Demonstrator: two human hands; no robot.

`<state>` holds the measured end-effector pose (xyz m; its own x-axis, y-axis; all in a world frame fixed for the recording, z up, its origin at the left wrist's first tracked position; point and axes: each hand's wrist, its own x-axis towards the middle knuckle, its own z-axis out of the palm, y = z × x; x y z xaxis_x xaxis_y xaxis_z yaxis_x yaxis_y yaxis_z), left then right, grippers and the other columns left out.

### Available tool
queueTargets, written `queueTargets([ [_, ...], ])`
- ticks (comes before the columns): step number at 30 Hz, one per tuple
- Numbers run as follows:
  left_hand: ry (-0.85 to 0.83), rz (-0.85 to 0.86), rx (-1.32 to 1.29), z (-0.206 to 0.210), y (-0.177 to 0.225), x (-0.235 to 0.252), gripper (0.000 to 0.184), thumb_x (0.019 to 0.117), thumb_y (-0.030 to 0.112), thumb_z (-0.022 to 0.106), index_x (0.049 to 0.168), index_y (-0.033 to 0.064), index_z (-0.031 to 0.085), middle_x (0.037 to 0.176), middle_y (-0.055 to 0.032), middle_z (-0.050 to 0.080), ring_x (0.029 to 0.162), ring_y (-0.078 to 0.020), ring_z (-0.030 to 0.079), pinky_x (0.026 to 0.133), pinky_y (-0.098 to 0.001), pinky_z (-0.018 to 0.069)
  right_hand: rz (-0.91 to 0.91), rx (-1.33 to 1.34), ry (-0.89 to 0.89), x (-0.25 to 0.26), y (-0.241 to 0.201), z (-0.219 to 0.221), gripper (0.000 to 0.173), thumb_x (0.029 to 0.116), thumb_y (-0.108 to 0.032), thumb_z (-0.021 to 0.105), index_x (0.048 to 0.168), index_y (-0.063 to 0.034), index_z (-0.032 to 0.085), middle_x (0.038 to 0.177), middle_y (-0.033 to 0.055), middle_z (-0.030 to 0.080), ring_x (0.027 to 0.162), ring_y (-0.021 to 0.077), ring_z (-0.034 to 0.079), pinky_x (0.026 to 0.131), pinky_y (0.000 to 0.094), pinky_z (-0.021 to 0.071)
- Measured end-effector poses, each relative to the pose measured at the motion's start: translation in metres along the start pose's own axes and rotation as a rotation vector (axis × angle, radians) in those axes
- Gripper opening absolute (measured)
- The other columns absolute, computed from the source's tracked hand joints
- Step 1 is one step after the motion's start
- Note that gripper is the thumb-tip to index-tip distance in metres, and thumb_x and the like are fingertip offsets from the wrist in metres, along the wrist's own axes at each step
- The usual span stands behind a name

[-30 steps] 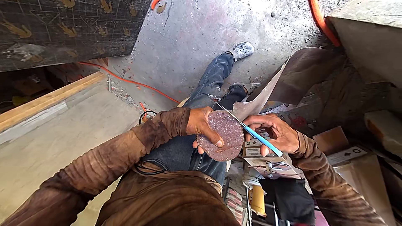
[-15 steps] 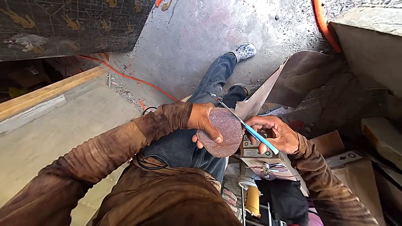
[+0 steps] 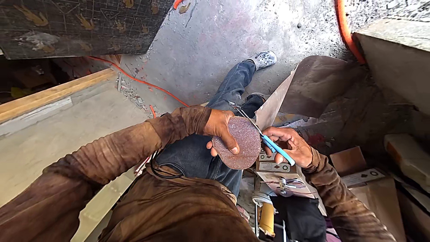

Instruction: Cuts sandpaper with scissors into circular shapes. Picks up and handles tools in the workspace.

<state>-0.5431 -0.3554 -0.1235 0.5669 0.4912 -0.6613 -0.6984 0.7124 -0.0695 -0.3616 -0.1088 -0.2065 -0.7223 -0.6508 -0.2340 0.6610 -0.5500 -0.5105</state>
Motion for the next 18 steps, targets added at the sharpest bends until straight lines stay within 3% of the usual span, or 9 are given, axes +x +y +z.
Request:
queueTargets([
  [4, 0.001, -0.034, 0.065, 0.004, 0.008, -0.003, 0.022, 0.0885, 0.007, 0.077, 0.104, 0.0076, 0.062, 0.069, -0.0074, 0.072, 0.048, -0.0168, 0.069, 0.041, -0.0319, 0.0575, -0.002, -0.1, -0.059, 0.007, -0.01, 0.0, 0.066, 0.086, -0.064, 0.073, 0.118, -0.0068, 0.064, 0.088, -0.0044, 0.071, 0.074, 0.0, 0.063, 0.063, 0.015, 0.0499],
  [8, 0.043, -0.069, 0.099, 0.004, 0.015, -0.01, 0.027, 0.0887, 0.007, 0.077, 0.11, 0.0065, 0.06, 0.071, -0.0082, 0.071, 0.051, -0.0171, 0.069, 0.041, -0.0316, 0.0576, 0.036, -0.163, -0.052, 0.013, -0.022, 0.002, 0.071, 0.0856, -0.072, 0.066, 0.114, -0.0072, 0.066, 0.083, -0.0047, 0.07, 0.07, -0.0005, 0.061, 0.059, 0.0155, 0.0468],
  [13, 0.053, -0.056, 0.085, -0.001, 0.016, -0.014, 0.019, 0.088, 0.005, 0.076, 0.101, 0.0052, 0.062, 0.067, -0.0086, 0.07, 0.048, -0.017, 0.067, 0.04, -0.0311, 0.0559, -0.011, -0.12, 0.042, 0.012, -0.013, 0.009, 0.058, 0.0902, -0.059, 0.071, 0.111, -0.0054, 0.068, 0.074, -0.0042, 0.066, 0.064, 0.001, 0.06, 0.056, 0.0174, 0.048],
  [18, 0.073, -0.056, 0.115, -0.008, 0.015, -0.016, 0.021, 0.0882, 0.005, 0.076, 0.103, 0.0049, 0.061, 0.069, -0.0084, 0.07, 0.049, -0.0168, 0.067, 0.041, -0.0302, 0.0558, -0.011, -0.076, 0.074, 0.016, -0.005, 0.016, 0.055, 0.0923, -0.056, 0.071, 0.113, -0.0046, 0.067, 0.076, -0.0042, 0.067, 0.067, 0.0018, 0.061, 0.059, 0.0186, 0.0507],
])
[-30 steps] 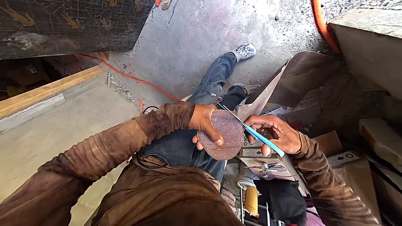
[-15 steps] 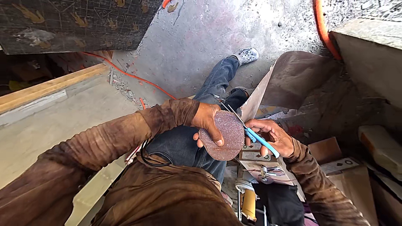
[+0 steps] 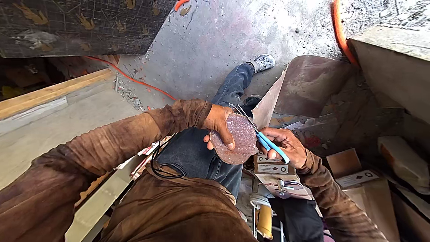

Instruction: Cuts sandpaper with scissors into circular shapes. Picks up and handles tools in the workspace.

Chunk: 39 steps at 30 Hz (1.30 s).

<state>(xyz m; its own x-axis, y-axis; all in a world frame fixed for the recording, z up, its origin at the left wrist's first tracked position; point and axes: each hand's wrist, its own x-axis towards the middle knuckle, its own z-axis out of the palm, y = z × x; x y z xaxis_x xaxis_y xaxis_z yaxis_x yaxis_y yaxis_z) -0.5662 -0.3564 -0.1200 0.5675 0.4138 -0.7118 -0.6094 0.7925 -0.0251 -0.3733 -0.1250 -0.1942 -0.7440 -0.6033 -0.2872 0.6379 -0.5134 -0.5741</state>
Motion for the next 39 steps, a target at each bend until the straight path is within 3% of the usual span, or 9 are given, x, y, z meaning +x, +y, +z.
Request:
queueTargets([
  [6, -0.021, -0.02, 0.085, 0.0, 0.004, -0.004, 0.023, 0.0883, 0.007, 0.077, 0.103, 0.0043, 0.059, 0.066, -0.0083, 0.068, 0.047, -0.0172, 0.066, 0.04, -0.0309, 0.0557, -0.027, -0.056, -0.105, 0.011, -0.008, 0.0, 0.068, 0.0875, -0.07, 0.066, 0.112, -0.007, 0.065, 0.082, -0.0051, 0.07, 0.072, -0.0006, 0.063, 0.061, 0.0152, 0.0483],
  [9, -0.042, -0.02, 0.096, -0.001, 0.001, -0.003, 0.023, 0.0868, 0.007, 0.078, 0.102, 0.005, 0.062, 0.067, -0.0082, 0.069, 0.048, -0.018, 0.067, 0.041, -0.0328, 0.0566, -0.019, -0.095, -0.103, 0.01, -0.011, -0.002, 0.071, 0.0864, -0.071, 0.066, 0.114, -0.0056, 0.066, 0.082, -0.0039, 0.07, 0.071, -0.0003, 0.062, 0.061, 0.0159, 0.0483],
  [16, -0.08, 0.056, 0.069, 0.001, -0.006, 0.003, 0.022, 0.0867, 0.008, 0.078, 0.104, 0.0075, 0.064, 0.071, -0.0063, 0.072, 0.051, -0.0162, 0.069, 0.042, -0.0318, 0.0576, -0.06, -0.025, -0.017, -0.001, 0.002, 0.007, 0.061, 0.0902, -0.06, 0.071, 0.117, -0.0045, 0.066, 0.08, -0.0045, 0.068, 0.07, -0.0005, 0.061, 0.062, 0.0155, 0.0487],
  [23, -0.083, 0.05, 0.078, 0.011, -0.007, 0.005, 0.029, 0.0855, 0.008, 0.079, 0.108, 0.0068, 0.061, 0.074, -0.0074, 0.072, 0.052, -0.0176, 0.07, 0.041, -0.034, 0.0581, -0.064, -0.135, -0.07, 0.002, -0.01, 0.012, 0.073, 0.0885, -0.074, 0.06, 0.115, -0.006, 0.064, 0.085, -0.0078, 0.068, 0.07, -0.0054, 0.058, 0.06, 0.013, 0.0461],
  [31, -0.083, 0.047, 0.141, 0.01, -0.008, 0.004, 0.027, 0.0835, 0.011, 0.081, 0.103, 0.006, 0.063, 0.073, -0.0064, 0.072, 0.053, -0.0166, 0.07, 0.043, -0.0348, 0.0587, -0.07, -0.078, 0.037, -0.011, -0.002, 0.023, 0.06, 0.0914, -0.061, 0.068, 0.107, -0.0028, 0.068, 0.07, -0.0041, 0.063, 0.062, 0.0001, 0.057, 0.055, 0.017, 0.0454],
  [35, -0.086, 0.051, 0.174, 0.008, -0.007, 0.004, 0.033, 0.0825, 0.01, 0.082, 0.11, 0.0056, 0.063, 0.077, -0.0064, 0.072, 0.057, -0.0155, 0.071, 0.046, -0.0328, 0.0597, -0.001, -0.143, -0.048, -0.01, -0.007, 0.013, 0.067, 0.0876, -0.064, 0.071, 0.114, -0.0029, 0.066, 0.077, -0.0014, 0.067, 0.065, 0.0023, 0.059, 0.056, 0.0185, 0.0463],
  [39, -0.088, 0.062, 0.197, 0.008, -0.004, 0.002, 0.033, 0.081, 0.007, 0.081, 0.109, 0.0036, 0.064, 0.072, -0.0061, 0.069, 0.053, -0.0135, 0.067, 0.046, -0.0298, 0.0577, 0.066, -0.272, -0.163, -0.002, -0.027, 0.003, 0.073, 0.0854, -0.075, 0.064, 0.115, -0.0079, 0.064, 0.082, -0.0033, 0.068, 0.066, 0.0008, 0.057, 0.053, 0.0182, 0.0427],
])
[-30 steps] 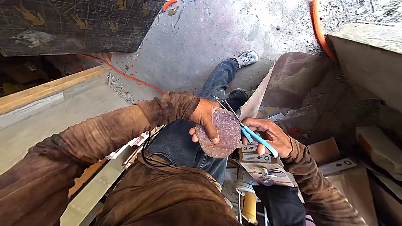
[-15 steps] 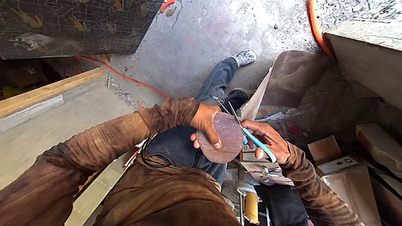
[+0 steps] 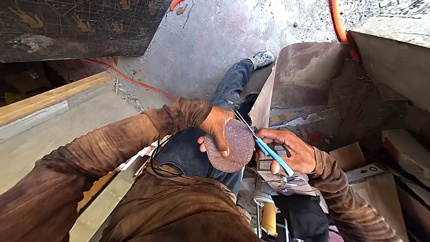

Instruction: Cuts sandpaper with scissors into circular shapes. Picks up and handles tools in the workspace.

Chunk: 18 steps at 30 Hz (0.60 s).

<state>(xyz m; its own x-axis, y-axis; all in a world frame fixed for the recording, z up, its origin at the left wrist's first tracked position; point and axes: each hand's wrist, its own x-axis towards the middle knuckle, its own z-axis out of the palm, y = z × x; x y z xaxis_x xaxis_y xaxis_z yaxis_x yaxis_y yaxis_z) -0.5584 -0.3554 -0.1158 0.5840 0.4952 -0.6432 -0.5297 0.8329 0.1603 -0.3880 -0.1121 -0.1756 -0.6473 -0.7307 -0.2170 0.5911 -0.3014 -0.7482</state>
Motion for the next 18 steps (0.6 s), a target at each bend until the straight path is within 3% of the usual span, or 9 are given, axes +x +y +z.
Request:
queueTargets([
  [4, 0.018, 0.078, 0.018, -0.008, -0.003, 0.001, 0.03, 0.0793, 0.008, 0.081, 0.104, 0.0039, 0.066, 0.075, -0.0045, 0.071, 0.059, -0.0125, 0.07, 0.049, -0.0296, 0.0602, 0.033, -0.08, 0.034, 0.004, -0.005, -0.009, 0.071, 0.085, -0.077, 0.062, 0.107, -0.0097, 0.066, 0.076, -0.0051, 0.064, 0.062, 0.0007, 0.055, 0.052, 0.0194, 0.0416],
  [9, 0.052, 0.055, 0.02, -0.013, -0.009, 0.001, 0.032, 0.0791, 0.01, 0.083, 0.106, 0.0026, 0.066, 0.075, -0.0058, 0.069, 0.058, -0.0125, 0.068, 0.05, -0.0278, 0.0576, -0.016, -0.005, 0.114, 0.007, 0.008, -0.006, 0.064, 0.0878, -0.067, 0.068, 0.106, -0.0057, 0.069, 0.067, -0.0075, 0.057, 0.057, -0.0025, 0.048, 0.051, 0.0163, 0.0372],
  [13, 0.036, 0.054, 0.005, -0.015, -0.016, 0.001, 0.04, 0.0792, 0.008, 0.083, 0.114, 0.0026, 0.063, 0.079, -0.0068, 0.07, 0.06, -0.0127, 0.069, 0.051, -0.0281, 0.0591, -0.018, 0.056, 0.114, 0.007, 0.016, -0.004, 0.058, 0.0879, -0.059, 0.074, 0.11, -0.0048, 0.069, 0.069, -0.0079, 0.058, 0.059, -0.0031, 0.049, 0.052, 0.015, 0.038],
  [18, 0.065, -0.048, 0.039, -0.01, -0.006, -0.003, 0.042, 0.0818, 0.012, 0.084, 0.115, 0.0027, 0.061, 0.076, -0.0097, 0.066, 0.053, -0.0156, 0.064, 0.044, -0.0303, 0.054, -0.006, 0.042, 0.056, 0.012, 0.013, -0.006, 0.067, 0.0861, -0.066, 0.071, 0.113, -0.0051, 0.066, 0.077, -0.0041, 0.065, 0.066, 0.0009, 0.057, 0.057, 0.018, 0.045],
])
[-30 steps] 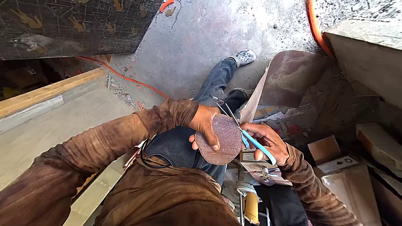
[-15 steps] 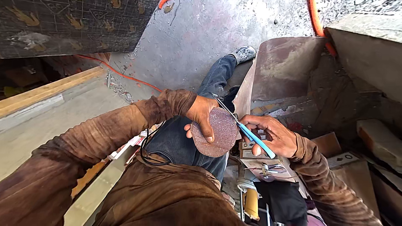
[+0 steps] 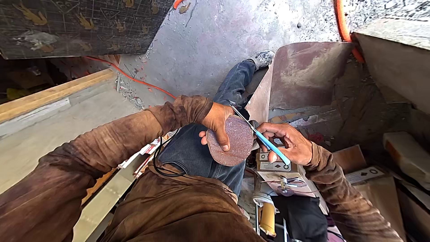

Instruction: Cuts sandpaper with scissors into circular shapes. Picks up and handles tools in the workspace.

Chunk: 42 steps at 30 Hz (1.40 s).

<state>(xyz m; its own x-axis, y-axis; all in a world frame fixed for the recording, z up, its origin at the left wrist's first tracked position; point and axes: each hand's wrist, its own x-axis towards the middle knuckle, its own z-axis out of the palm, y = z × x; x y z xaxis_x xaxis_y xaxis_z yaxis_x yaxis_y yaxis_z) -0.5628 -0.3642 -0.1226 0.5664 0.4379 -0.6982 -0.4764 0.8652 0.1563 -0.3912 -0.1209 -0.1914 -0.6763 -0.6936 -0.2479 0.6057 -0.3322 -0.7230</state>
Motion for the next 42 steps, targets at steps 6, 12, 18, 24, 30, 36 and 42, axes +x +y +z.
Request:
queueTargets([
  [6, -0.009, 0.022, -0.038, 0.002, 0.0, -0.002, 0.042, 0.0811, 0.011, 0.083, 0.116, 0.0053, 0.061, 0.075, -0.008, 0.067, 0.053, -0.0146, 0.066, 0.043, -0.0299, 0.055, 0.005, -0.025, 0.021, 0.004, -0.003, 0.0, 0.067, 0.0847, -0.068, 0.071, 0.111, -0.0064, 0.067, 0.073, -0.0063, 0.062, 0.062, -0.0004, 0.053, 0.054, 0.0176, 0.042],
  [12, -0.03, 0.065, -0.039, -0.001, -0.008, -0.001, 0.036, 0.0819, 0.007, 0.081, 0.113, 0.0033, 0.063, 0.076, -0.0059, 0.068, 0.055, -0.0106, 0.065, 0.049, -0.0251, 0.0562, 0.01, 0.014, 0.045, 0.0, 0.003, 0.0, 0.058, 0.0853, -0.054, 0.079, 0.115, -0.0056, 0.069, 0.071, -0.0096, 0.06, 0.06, -0.0052, 0.048, 0.052, 0.013, 0.0367],
  [18, 0.028, -0.006, -0.018, -0.003, -0.005, -0.003, 0.027, 0.0812, 0.01, 0.083, 0.098, 0.0029, 0.063, 0.065, -0.0076, 0.064, 0.046, -0.0146, 0.062, 0.04, -0.0293, 0.0522, 0.076, 0.072, -0.006, 0.005, -0.003, 0.013, 0.062, 0.0899, -0.062, 0.069, 0.12, -0.0076, 0.063, 0.084, -0.0025, 0.071, 0.069, 0.0036, 0.064, 0.057, 0.0198, 0.05],
  [24, -0.011, 0.015, 0.048, 0.001, -0.003, -0.002, 0.023, 0.0809, 0.008, 0.082, 0.095, 0.0013, 0.065, 0.068, -0.0077, 0.066, 0.049, -0.0148, 0.062, 0.044, -0.0309, 0.0533, 0.305, 0.161, -0.148, -0.032, -0.021, 0.032, 0.09, 0.0798, -0.082, 0.062, 0.136, -0.0127, 0.056, 0.123, 0.0017, 0.07, 0.089, 0.0125, 0.072, 0.059, 0.0293, 0.0609],
  [30, 0.049, 0.015, 0.022, -0.008, -0.012, -0.01, 0.021, 0.0805, 0.009, 0.083, 0.09, 0.0023, 0.066, 0.065, -0.0095, 0.068, 0.045, -0.0187, 0.065, 0.037, -0.035, 0.0539, 0.166, 0.129, 0.333, -0.07, -0.039, 0.056, 0.058, 0.0895, -0.057, 0.073, 0.119, -0.0074, 0.066, 0.089, 0.0016, 0.073, 0.076, 0.0121, 0.07, 0.067, 0.03, 0.0607],
  [36, 0.096, 0.028, -0.027, -0.005, -0.019, 0.001, 0.022, 0.0792, 0.008, 0.084, 0.092, 0.0027, 0.067, 0.066, -0.0103, 0.069, 0.045, -0.0202, 0.066, 0.036, -0.0354, 0.0538, 0.208, 0.142, 0.701, 0.016, -0.038, 0.062, 0.043, 0.0833, -0.018, 0.084, 0.117, -0.0031, 0.062, 0.097, 0.0084, 0.078, 0.083, 0.0205, 0.076, 0.074, 0.0339, 0.0652],
  [42, 0.153, 0.038, -0.087, -0.011, -0.028, -0.001, 0.022, 0.0803, 0.004, 0.083, 0.095, -0.0006, 0.067, 0.069, -0.0134, 0.071, 0.047, -0.022, 0.067, 0.038, -0.0369, 0.0557, 0.13, 0.395, 0.791, 0.047, -0.001, 0.07, 0.039, 0.0766, 0.001, 0.083, 0.111, -0.0016, 0.065, 0.073, 0.0084, 0.073, 0.057, 0.0136, 0.067, 0.054, 0.0273, 0.0583],
])
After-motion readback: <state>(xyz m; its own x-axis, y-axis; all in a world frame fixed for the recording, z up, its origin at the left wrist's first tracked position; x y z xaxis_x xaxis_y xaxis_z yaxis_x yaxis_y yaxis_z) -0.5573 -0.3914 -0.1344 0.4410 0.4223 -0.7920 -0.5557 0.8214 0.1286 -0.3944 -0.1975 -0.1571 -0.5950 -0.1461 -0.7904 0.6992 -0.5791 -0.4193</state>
